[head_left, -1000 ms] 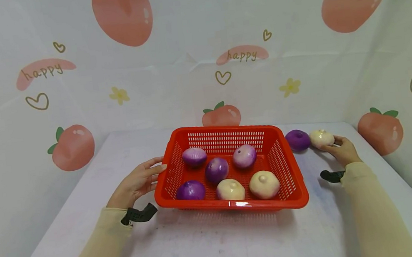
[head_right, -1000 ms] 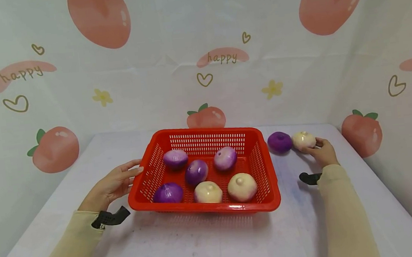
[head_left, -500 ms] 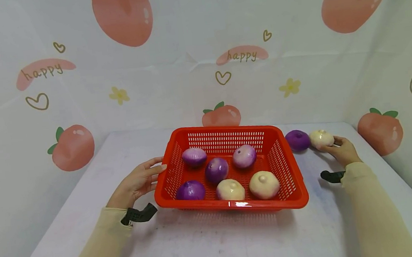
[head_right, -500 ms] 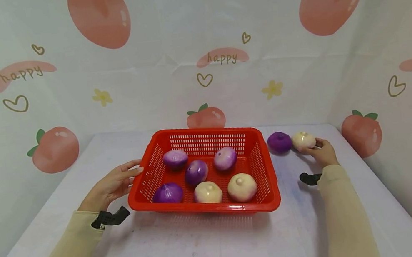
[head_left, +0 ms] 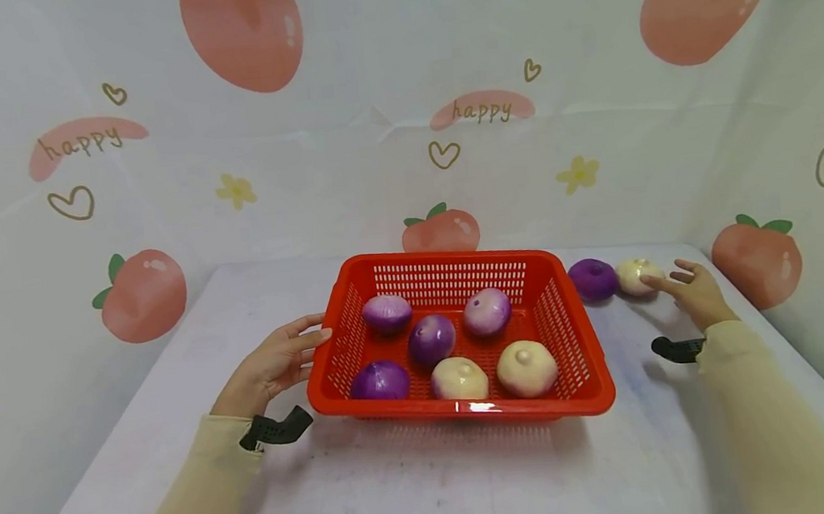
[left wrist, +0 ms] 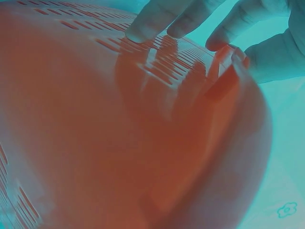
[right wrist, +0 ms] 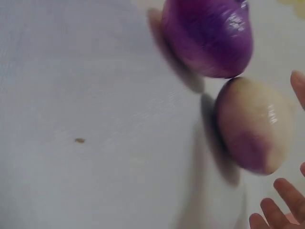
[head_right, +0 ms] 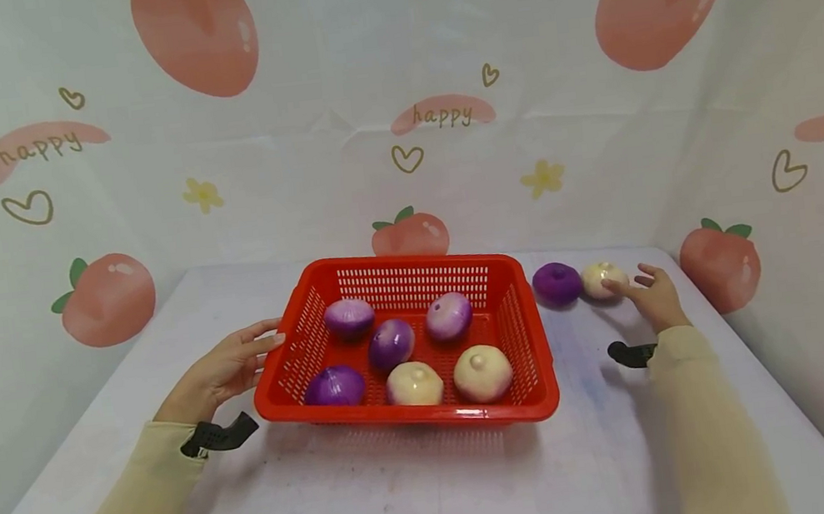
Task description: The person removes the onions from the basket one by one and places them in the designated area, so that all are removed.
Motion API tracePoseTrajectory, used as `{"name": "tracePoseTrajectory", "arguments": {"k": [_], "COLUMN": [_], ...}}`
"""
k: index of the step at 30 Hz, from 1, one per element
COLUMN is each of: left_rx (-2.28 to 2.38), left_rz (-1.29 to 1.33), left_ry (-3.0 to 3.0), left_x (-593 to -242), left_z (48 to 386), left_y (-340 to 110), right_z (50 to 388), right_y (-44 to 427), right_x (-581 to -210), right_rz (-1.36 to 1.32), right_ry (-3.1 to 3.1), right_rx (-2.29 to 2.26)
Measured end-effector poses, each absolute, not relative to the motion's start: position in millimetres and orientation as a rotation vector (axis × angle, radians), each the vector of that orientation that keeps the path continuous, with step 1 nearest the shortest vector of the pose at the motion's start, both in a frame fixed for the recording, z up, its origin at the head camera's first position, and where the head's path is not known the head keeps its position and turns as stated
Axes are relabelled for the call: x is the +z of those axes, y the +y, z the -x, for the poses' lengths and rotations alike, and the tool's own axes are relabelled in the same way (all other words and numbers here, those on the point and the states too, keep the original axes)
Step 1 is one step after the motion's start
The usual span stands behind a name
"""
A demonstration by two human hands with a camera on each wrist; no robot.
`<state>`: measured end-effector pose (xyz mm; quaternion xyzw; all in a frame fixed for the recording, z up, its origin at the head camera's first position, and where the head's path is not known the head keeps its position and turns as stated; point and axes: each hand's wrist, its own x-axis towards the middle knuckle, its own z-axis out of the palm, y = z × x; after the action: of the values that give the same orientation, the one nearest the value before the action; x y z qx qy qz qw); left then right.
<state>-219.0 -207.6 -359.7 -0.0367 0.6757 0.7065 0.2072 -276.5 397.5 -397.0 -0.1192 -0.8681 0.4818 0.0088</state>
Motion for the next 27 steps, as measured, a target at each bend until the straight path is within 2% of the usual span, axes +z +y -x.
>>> {"name": "tracePoseTrajectory", "arguments": {"k": [8, 15, 21, 27], "left_rx": [1.937, 1.952, 1.954, 1.940], "left_rz": [0.158, 0.118, 0.109, 0.115], "left_ry": [1.921, 1.883, 1.876, 1.891], "left_x": [-359.5, -358.6, -358.8, -358.9], "left_z": [219.9, 219.3, 219.7, 220.1], "left_y": [-208.1, -209.4, -208.6, -207.6], "right_z": [276.0, 277.0, 275.5, 272.4], "right_y": [379.5, 337.9, 289.1, 244.6], "right_x": [-355.8, -315.6, -290.8, -277.1], "right_rz": [0.151, -0.202, -0.509, -0.613], "right_ry": [-2.414, -2.049, -1.943, -2.113], "right_rx": [1.879, 2.215, 2.265, 2.132]}}
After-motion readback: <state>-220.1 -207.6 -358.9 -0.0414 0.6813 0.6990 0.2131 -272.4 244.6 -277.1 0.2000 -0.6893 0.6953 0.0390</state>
